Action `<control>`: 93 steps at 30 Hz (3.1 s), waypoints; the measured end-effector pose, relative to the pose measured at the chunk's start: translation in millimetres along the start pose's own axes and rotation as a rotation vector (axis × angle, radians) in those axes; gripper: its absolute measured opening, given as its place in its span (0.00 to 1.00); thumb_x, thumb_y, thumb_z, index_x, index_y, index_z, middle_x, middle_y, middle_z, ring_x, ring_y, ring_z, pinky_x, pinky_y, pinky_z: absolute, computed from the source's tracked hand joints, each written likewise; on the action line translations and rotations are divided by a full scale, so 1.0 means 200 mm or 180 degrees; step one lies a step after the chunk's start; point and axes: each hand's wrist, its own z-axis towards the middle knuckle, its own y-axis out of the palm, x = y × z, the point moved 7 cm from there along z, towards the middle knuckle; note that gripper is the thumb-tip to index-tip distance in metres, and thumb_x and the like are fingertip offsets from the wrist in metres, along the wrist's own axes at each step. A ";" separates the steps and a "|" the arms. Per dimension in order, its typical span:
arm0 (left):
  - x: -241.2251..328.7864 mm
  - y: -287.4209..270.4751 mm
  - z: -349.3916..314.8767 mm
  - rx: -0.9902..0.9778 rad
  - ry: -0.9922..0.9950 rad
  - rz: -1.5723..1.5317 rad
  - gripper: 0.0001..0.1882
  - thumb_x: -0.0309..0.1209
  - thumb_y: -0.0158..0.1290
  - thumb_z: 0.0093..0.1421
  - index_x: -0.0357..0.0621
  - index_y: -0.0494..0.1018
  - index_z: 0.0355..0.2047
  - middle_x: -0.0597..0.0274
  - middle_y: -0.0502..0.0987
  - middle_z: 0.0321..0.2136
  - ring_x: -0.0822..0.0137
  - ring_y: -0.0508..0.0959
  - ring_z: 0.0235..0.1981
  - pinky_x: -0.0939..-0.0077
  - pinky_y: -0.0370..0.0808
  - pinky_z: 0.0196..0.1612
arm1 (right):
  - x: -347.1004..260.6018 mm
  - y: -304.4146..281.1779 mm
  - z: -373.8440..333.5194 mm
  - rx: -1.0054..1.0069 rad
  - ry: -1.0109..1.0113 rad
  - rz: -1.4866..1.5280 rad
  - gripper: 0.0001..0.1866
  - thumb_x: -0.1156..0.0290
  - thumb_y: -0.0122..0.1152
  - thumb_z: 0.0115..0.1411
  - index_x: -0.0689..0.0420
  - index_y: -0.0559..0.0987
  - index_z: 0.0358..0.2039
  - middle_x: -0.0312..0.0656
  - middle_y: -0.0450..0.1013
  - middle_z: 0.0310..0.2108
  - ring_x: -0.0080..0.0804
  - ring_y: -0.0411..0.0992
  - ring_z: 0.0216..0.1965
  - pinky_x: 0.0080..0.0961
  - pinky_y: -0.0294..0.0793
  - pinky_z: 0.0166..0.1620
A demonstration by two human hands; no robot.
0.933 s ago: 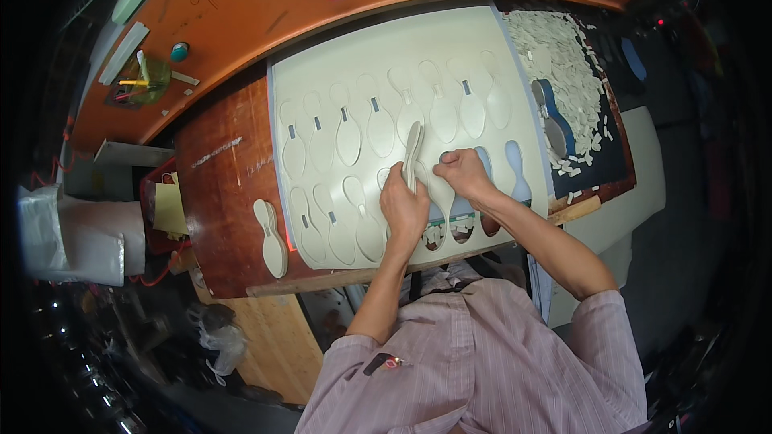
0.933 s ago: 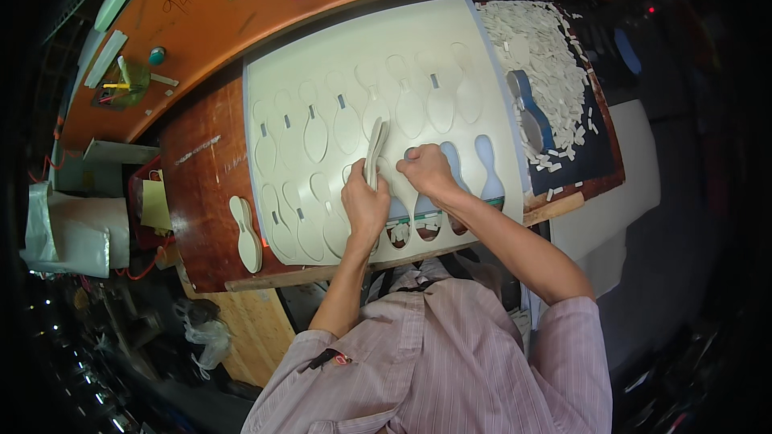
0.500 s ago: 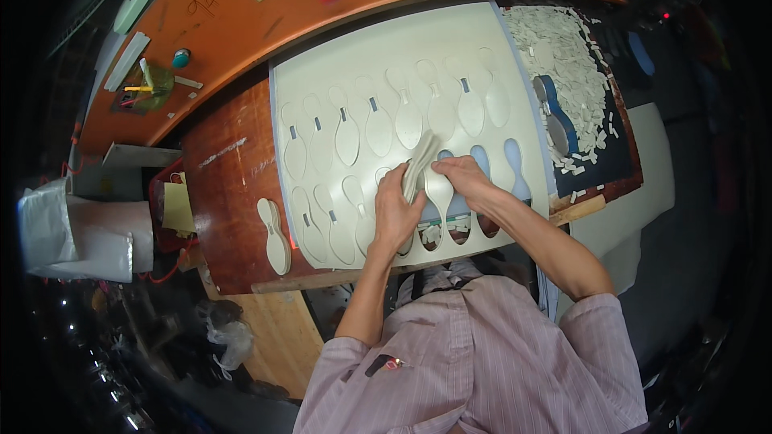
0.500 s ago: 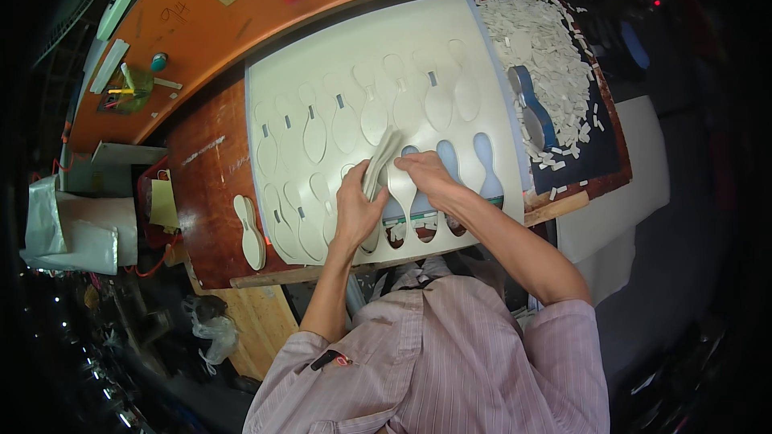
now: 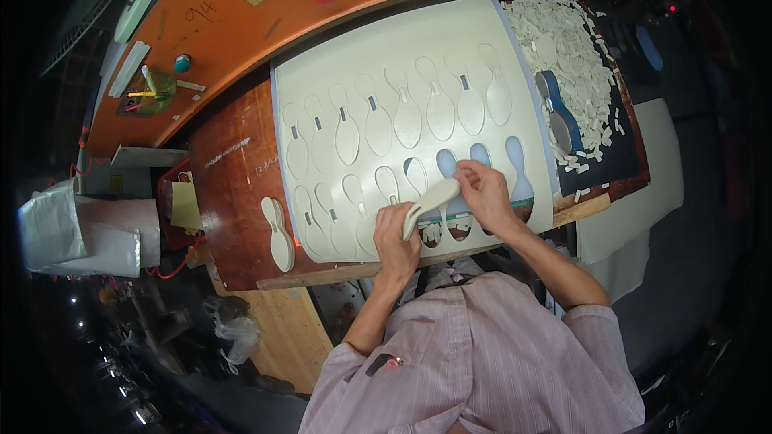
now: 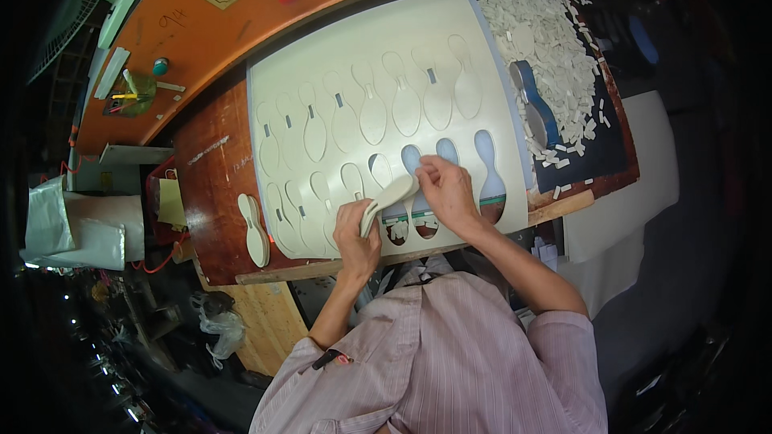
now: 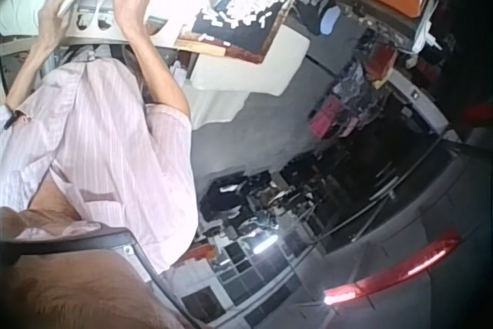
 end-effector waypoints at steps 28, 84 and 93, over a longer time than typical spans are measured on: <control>-0.21 0.06 -0.19 -0.0905 -0.1823 -0.0988 0.14 0.33 0.62 0.66 0.34 0.76 0.44 0.63 0.80 0.31 0.77 0.75 0.32 0.78 0.74 0.36 | -0.28 0.23 -0.52 -0.2385 -0.5023 -0.1697 0.15 0.69 0.62 0.50 0.71 0.80 0.32 0.58 0.78 0.41 0.36 0.80 0.34 0.29 0.82 0.31; -0.48 -0.17 -0.18 -0.0295 -0.2572 -0.2509 0.18 0.28 0.62 0.67 0.33 0.78 0.55 0.60 0.83 0.45 0.72 0.81 0.41 0.76 0.79 0.44 | -0.15 0.38 -0.35 -0.0951 -0.0291 0.0075 0.12 0.71 0.66 0.65 0.66 0.81 0.45 0.45 0.80 0.41 0.31 0.82 0.32 0.26 0.76 0.32; -0.36 -0.18 -0.20 -0.0785 -0.2455 -0.2733 0.16 0.26 0.56 0.71 0.34 0.75 0.57 0.59 0.83 0.46 0.71 0.81 0.43 0.74 0.78 0.50 | -0.31 0.59 -0.23 -0.0871 -0.1899 -0.0874 0.12 0.68 0.67 0.65 0.62 0.79 0.44 0.45 0.79 0.34 0.39 0.80 0.29 0.33 0.77 0.31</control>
